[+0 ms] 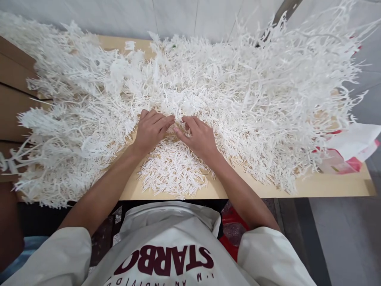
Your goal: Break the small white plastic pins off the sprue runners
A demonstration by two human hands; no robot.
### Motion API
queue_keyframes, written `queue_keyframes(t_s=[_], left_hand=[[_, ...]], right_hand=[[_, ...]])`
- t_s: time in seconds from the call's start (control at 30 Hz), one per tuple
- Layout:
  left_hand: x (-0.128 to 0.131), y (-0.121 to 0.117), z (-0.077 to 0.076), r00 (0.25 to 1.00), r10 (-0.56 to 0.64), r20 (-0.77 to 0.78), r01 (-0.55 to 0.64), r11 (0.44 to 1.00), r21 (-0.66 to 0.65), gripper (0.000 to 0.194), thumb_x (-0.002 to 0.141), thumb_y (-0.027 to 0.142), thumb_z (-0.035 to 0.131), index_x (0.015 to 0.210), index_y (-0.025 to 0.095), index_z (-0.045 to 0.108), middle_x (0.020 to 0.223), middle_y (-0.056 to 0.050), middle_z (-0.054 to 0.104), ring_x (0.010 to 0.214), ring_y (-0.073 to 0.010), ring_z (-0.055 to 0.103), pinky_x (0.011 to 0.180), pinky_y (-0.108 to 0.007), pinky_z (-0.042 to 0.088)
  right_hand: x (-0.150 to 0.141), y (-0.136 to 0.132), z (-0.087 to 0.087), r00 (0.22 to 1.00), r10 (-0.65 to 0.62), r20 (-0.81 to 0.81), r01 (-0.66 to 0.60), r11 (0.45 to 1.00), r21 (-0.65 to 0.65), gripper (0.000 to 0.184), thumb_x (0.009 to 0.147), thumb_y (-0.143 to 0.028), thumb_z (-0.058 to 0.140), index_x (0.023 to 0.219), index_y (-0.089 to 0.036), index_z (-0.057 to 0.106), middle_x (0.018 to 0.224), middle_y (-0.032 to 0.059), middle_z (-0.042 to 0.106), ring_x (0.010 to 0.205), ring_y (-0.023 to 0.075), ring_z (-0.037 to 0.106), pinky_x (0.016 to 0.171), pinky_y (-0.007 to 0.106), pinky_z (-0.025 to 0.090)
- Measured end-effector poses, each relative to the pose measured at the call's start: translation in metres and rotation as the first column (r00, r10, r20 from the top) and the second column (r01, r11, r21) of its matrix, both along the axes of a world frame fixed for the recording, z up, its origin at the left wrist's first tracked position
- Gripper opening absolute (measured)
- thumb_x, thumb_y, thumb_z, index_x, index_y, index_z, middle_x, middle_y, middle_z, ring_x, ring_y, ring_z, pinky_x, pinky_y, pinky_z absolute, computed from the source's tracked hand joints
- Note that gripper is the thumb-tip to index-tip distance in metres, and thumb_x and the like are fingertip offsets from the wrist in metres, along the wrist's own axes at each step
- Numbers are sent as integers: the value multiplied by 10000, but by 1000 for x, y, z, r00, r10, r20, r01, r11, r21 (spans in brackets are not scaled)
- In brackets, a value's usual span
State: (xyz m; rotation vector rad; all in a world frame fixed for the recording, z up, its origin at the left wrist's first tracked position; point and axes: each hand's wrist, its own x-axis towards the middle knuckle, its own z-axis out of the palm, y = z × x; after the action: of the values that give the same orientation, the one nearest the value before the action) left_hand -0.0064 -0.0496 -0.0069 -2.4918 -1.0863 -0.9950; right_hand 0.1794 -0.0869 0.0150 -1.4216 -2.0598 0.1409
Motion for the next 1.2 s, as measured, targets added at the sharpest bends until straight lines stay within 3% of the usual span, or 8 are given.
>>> queue_keyframes(t_s=[0.2,0.37,0.77,0.9,0.97,1.0,1.07,1.2], left_hand=[[1,-4,1,996,-45,-78,45,999,4,198,952,277,406,975,218,594,769,-4,638,756,-146,514,717,-329,352],[4,-5,0,998,-67,1,67,993,-96,230,951,293,395,834,209,574,731,-2,631,747,-149,518,736,-342,357],[20,-12,3,945,-97,313,215,904,-369,248,927,340,429,779,192,561,685,12,597,659,-117,509,710,-300,396],[4,2,6,860,199,469,66,869,-490,316,946,413,381,799,198,559,684,20,610,580,-99,497,594,-269,389],[-4,5,7,856,248,454,-11,886,-464,324,937,439,402,799,200,572,684,18,619,616,-106,518,650,-279,406],[-6,5,7,878,214,428,-11,903,-430,318,931,441,418,806,200,584,718,12,640,672,-115,544,699,-287,413],[-4,2,7,926,104,362,28,939,-342,293,927,429,439,860,206,617,803,4,678,758,-127,568,775,-308,407],[5,-5,4,971,-53,234,106,969,-222,222,928,362,462,977,254,650,837,16,705,769,-131,559,798,-328,386]], right_hand=[[4,4,1,999,-28,47,32,997,-77,344,938,-468,382,814,-195,550,642,-25,557,565,81,449,557,217,316],[4,0,6,973,177,149,-164,982,-94,384,958,-358,356,640,-178,474,563,-38,467,501,65,346,516,225,260],[7,-7,1,957,266,117,-283,944,169,352,910,-228,412,560,-190,424,475,-53,399,457,61,309,480,232,276],[-8,-27,3,839,522,154,-543,780,310,379,875,-143,401,501,-204,396,400,-74,358,392,58,287,430,234,277],[-11,-30,3,812,558,168,-580,744,331,409,878,-213,444,474,-206,381,396,-73,384,386,56,305,433,236,306],[-11,-29,3,832,536,142,-545,739,396,410,875,-206,442,468,-208,392,375,-74,375,364,52,311,411,234,296],[-5,-21,5,914,404,45,-385,825,415,354,869,-199,473,515,-210,473,405,-63,446,384,50,383,411,224,315],[9,-4,12,976,-41,-213,88,972,220,264,922,-296,440,764,-189,621,633,1,641,526,77,541,519,232,416]])
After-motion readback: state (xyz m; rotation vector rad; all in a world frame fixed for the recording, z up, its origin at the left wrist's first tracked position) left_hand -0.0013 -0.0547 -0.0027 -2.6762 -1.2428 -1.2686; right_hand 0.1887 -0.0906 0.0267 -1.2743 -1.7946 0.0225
